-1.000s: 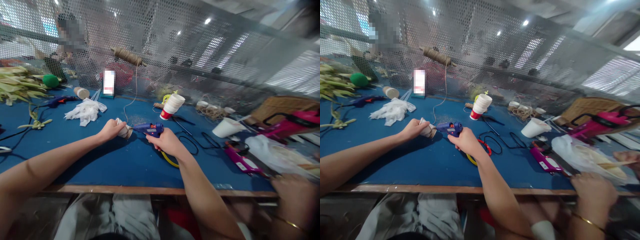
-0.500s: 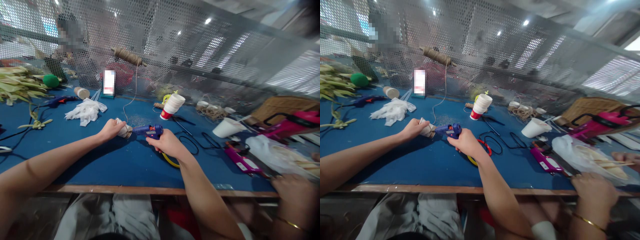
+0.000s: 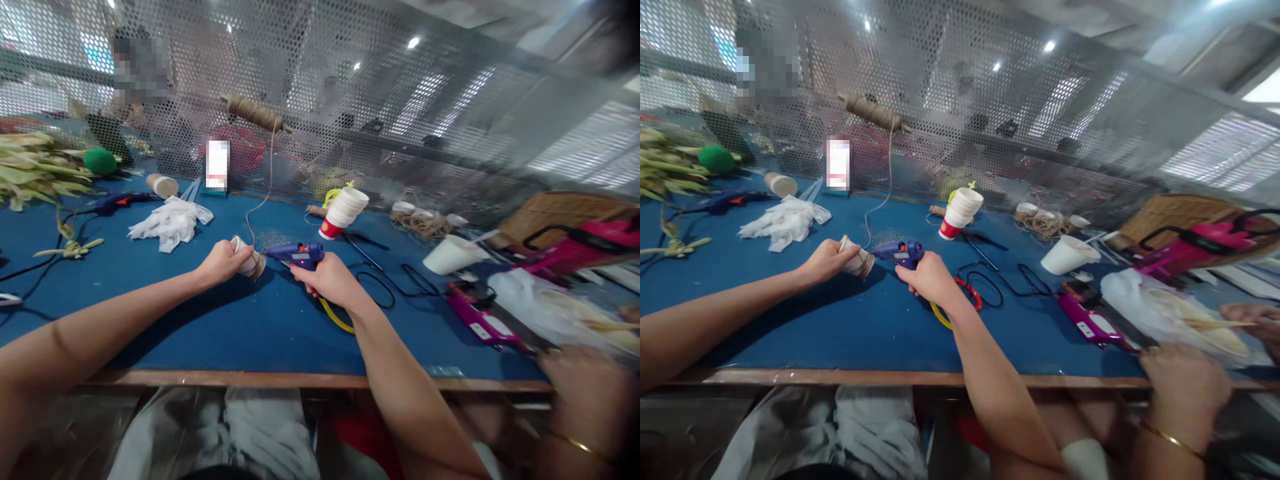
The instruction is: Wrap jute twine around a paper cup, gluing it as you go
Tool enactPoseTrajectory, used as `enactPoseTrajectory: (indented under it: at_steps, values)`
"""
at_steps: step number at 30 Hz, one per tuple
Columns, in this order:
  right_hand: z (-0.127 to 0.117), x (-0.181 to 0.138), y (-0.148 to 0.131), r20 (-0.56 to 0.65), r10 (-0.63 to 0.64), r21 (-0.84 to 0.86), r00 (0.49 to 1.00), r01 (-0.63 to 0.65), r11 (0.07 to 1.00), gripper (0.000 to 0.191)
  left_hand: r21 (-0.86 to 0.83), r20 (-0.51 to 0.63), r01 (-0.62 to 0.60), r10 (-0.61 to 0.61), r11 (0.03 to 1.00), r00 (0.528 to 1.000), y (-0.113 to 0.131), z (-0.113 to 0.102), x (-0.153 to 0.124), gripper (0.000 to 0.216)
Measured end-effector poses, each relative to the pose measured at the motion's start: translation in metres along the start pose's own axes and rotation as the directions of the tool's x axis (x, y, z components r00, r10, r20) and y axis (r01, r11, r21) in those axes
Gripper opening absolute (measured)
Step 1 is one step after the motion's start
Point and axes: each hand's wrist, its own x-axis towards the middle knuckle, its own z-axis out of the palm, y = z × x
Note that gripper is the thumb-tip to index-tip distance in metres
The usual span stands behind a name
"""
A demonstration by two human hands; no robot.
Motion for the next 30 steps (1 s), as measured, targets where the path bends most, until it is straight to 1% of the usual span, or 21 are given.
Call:
enactPoseTrajectory:
  at_steps: [5, 8, 11, 13, 16, 20, 23, 25, 27, 29, 30]
  values:
    - [0.004, 0.005, 0.002, 0.004, 0.023, 0.056, 1.0, -0.023, 0.998, 0.018, -0.018, -0.001, -0.022, 0.022, 1.0, 1.0, -0.003, 0.001, 0.001, 0.041]
    - [0.004, 0.013, 0.01, -0.032, 0.036, 0.196, 0.999, -0.029, 0.98, 0.015, -0.059, 0.02, -0.031, 0.032, 0.998, 0.999, -0.008, 0.003, 0.003, 0.04]
    - [-0.003, 0.028, 0.02, -0.082, 0.016, 0.365, 0.997, 0.015, 0.931, 0.012, -0.116, 0.027, -0.049, 0.053, 0.992, 0.998, -0.01, 0.005, 0.003, 0.042]
    - [-0.009, 0.042, 0.027, -0.137, 0.022, 0.401, 0.99, 0.035, 0.915, 0.012, -0.147, 0.033, -0.049, 0.054, 0.988, 0.998, -0.008, 0.005, 0.001, 0.042]
    - [-0.015, 0.062, 0.037, -0.209, 0.103, 0.319, 0.972, -0.032, 0.947, 0.011, -0.198, 0.052, -0.039, 0.05, 0.979, 0.997, -0.003, 0.004, -0.001, 0.041]
    - [-0.009, 0.085, 0.049, -0.18, 0.19, 0.197, 0.965, -0.154, 0.968, 0.021, -0.253, 0.065, -0.029, 0.047, 0.967, 0.997, 0.002, 0.003, -0.004, 0.041]
    - [-0.001, 0.095, 0.056, -0.202, 0.224, 0.109, 0.953, -0.205, 0.973, 0.022, -0.262, 0.071, -0.032, 0.053, 0.965, 0.996, 0.002, 0.003, -0.005, 0.04]
    - [0.0, 0.097, 0.057, -0.241, 0.214, 0.031, 0.946, -0.213, 0.977, 0.02, -0.254, 0.083, -0.048, 0.071, 0.966, 0.994, 0.001, 0.002, -0.006, 0.04]
    - [-0.002, 0.095, 0.052, -0.287, 0.174, -0.046, 0.942, -0.196, 0.98, 0.016, -0.241, 0.101, -0.07, 0.097, 0.968, 0.99, 0.001, 0.002, -0.007, 0.041]
    - [-0.006, 0.087, 0.039, -0.315, 0.111, -0.111, 0.943, -0.153, 0.982, 0.015, -0.246, 0.119, -0.078, 0.11, 0.966, 0.987, 0.001, 0.002, -0.009, 0.04]
    - [-0.008, 0.081, 0.03, -0.303, 0.067, -0.131, 0.951, -0.111, 0.985, 0.016, -0.259, 0.129, -0.076, 0.112, 0.963, 0.985, 0.002, 0.002, -0.01, 0.039]
